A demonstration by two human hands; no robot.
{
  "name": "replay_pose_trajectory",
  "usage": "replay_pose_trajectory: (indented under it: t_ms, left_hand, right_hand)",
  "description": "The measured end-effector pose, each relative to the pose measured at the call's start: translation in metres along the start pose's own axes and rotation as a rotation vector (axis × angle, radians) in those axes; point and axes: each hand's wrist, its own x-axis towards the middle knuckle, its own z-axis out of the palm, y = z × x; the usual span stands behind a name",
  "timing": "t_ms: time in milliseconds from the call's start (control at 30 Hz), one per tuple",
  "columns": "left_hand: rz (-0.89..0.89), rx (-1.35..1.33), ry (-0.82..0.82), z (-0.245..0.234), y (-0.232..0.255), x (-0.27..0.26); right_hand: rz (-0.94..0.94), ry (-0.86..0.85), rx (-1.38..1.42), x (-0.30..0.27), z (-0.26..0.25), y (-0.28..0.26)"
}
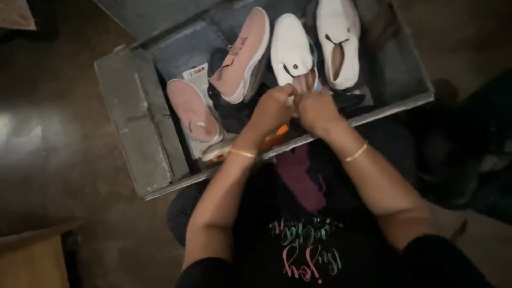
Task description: Cleaning various pairs of shoes with a cloth and organizing them in a metal storage trunk.
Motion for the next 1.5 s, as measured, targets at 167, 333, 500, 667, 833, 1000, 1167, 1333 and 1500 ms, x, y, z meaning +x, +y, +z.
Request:
replay_pose_trajectory:
  t_ms: [167,333,500,667,833,1000,1167,1333,1500]
  left_hand:
    - [0.296,0.201,-0.485,0.037,-0.030,0.028]
    - [0.297,0.399,-0.534,0.116,-0.087,0.016]
    - [0.271,0.326,-0.321,0.057,-0.057,0.024]
    - [0.107,-0.095,0.229,-0.032,0.040,0.028]
    - [0.440,-0.082,0.233,-0.091,0.134,-0.052]
    - [0.610,0.007,0.199,-0.069,0.129,-0.118]
    - [0.100,-0.025,0.113,-0.056,0.145,-0.142]
    - [-0.315,-1.167,0.021,-0.021,0.108,-0.160]
    - [-0.163,-2.176,0.154,0.002,0.093,-0.172]
  right_hand:
    - [0.306,-0.424,0.164,-0.005,-0.008,0.013]
    - [0.402,-0.282,-0.045,-0.006,0.024,0.052]
    - [0.408,-0.246,0.072,0.003,-0.008,0.038]
    - [0.523,-0.159,0.302,0.007,-0.015,0.040]
    - [0.624,-0.071,1.195,0.014,0.005,0.063]
    - [0.329,0.099,2.080,-0.014,-0.092,-0.030]
    - [0.116,0.336,2.102,-0.022,-0.070,-0.045]
    - [-0.215,0.374,2.127,-0.047,-0.081,-0.060]
    - [-0.439,0.501,1.687,-0.069,-0.110,-0.105]
